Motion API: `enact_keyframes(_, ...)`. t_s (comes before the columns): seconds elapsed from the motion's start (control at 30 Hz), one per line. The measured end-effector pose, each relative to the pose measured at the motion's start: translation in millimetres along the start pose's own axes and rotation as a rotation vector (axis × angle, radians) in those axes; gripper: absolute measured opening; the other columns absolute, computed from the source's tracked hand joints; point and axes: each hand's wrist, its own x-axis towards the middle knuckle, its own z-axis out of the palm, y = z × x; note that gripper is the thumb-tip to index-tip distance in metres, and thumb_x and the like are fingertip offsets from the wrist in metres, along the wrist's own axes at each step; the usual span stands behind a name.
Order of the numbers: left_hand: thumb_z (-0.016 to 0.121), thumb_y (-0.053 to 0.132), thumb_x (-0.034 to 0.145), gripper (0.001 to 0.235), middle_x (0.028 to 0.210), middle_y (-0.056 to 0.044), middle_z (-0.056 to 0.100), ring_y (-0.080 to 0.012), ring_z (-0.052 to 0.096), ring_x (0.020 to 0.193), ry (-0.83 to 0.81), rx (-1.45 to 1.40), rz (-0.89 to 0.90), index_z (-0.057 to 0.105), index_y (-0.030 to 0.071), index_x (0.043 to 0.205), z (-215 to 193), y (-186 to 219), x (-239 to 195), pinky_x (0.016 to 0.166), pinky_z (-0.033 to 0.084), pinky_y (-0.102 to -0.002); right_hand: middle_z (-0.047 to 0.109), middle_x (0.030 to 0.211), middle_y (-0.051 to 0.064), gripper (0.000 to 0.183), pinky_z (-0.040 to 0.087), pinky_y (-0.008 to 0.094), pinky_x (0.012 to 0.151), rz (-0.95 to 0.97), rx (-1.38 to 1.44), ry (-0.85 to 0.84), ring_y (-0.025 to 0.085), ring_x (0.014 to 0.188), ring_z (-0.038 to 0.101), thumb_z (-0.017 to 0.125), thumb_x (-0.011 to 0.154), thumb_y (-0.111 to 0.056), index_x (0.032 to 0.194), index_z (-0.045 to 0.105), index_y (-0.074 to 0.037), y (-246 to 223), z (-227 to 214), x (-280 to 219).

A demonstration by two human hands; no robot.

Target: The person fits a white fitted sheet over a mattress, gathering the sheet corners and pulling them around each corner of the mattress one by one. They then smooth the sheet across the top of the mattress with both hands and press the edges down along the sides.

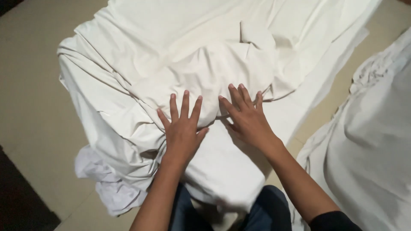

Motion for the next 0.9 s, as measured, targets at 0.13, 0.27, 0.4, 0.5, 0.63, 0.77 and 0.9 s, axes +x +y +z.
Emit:
enact_keyframes(0.13,0.081,0.023,0.07,0.096,0.164,-0.01,0.027,-0.0438,0.019,0.151,0.061,0.036,0.008,0.037,0.023,0.156,27,-12,-2,0.11,0.014,-0.08,0.027,0.165,0.02,0.082,0.02,0.079,0.11,-0.009,0.039,0.051,0.045,0.151,0.023,0.081,0.079,-0.021,0.151,0.041,-0.014,1,32,6)
enact_keyframes(0.27,0.067,0.001,0.076,0.085,0.158,-0.009,0.044,-0.0386,0.035,0.148,0.261,0.078,0.088,0.044,0.021,0.156,58,-28,2,0.115,0.017,-0.075,0.032,0.164,0.019,0.084,0.018,0.082,0.109,-0.041,-0.047,0.141,0.044,0.152,0.028,0.082,0.078,-0.017,0.152,0.044,-0.013,2,30,14)
enact_keyframes(0.4,0.06,-0.002,0.081,0.073,0.15,-0.011,0.055,-0.0368,0.048,0.139,0.357,0.085,0.124,0.052,0.019,0.15,74,-36,4,0.116,0.02,-0.071,0.039,0.16,0.012,0.083,0.018,0.082,0.108,-0.039,-0.055,0.198,0.04,0.149,0.032,0.084,0.071,-0.015,0.147,0.05,-0.014,5,45,24)
enact_keyframes(0.5,0.059,0.001,0.081,0.068,0.145,-0.011,0.059,-0.036,0.051,0.137,0.375,0.084,0.137,0.057,0.017,0.146,70,-35,2,0.118,0.021,-0.069,0.046,0.158,0.01,0.072,0.019,0.082,0.108,-0.052,-0.078,0.229,0.038,0.148,0.035,0.084,0.07,-0.012,0.138,0.058,-0.012,5,48,25)
enact_keyframes(0.63,0.06,0.003,0.085,0.057,0.14,-0.01,0.063,-0.0346,0.054,0.133,0.405,0.077,0.142,0.061,0.015,0.14,82,-40,0,0.118,0.021,-0.069,0.055,0.146,0.009,0.058,0.019,0.083,0.107,-0.068,-0.045,0.218,0.035,0.145,0.039,0.087,0.067,-0.018,0.12,0.065,-0.008,8,52,26)
enact_keyframes(0.77,0.061,0.001,0.086,0.05,0.132,-0.007,0.068,-0.0317,0.058,0.13,0.372,-0.006,0.117,0.063,0.014,0.135,63,-34,-1,0.118,0.022,-0.07,0.066,0.128,0.007,0.048,0.021,0.081,0.108,-0.131,-0.012,0.256,0.032,0.136,0.05,0.082,0.067,-0.008,0.113,0.067,-0.007,14,48,24)
enact_keyframes(0.9,0.064,-0.001,0.082,0.054,0.126,-0.004,0.069,-0.0315,0.06,0.123,0.348,-0.057,0.09,0.063,0.014,0.134,23,-26,13,0.115,0.024,-0.07,0.07,0.105,0.007,0.046,0.024,0.076,0.116,-0.181,-0.03,0.298,0.027,0.114,0.064,0.075,0.066,0.003,0.11,0.068,-0.009,21,30,36)
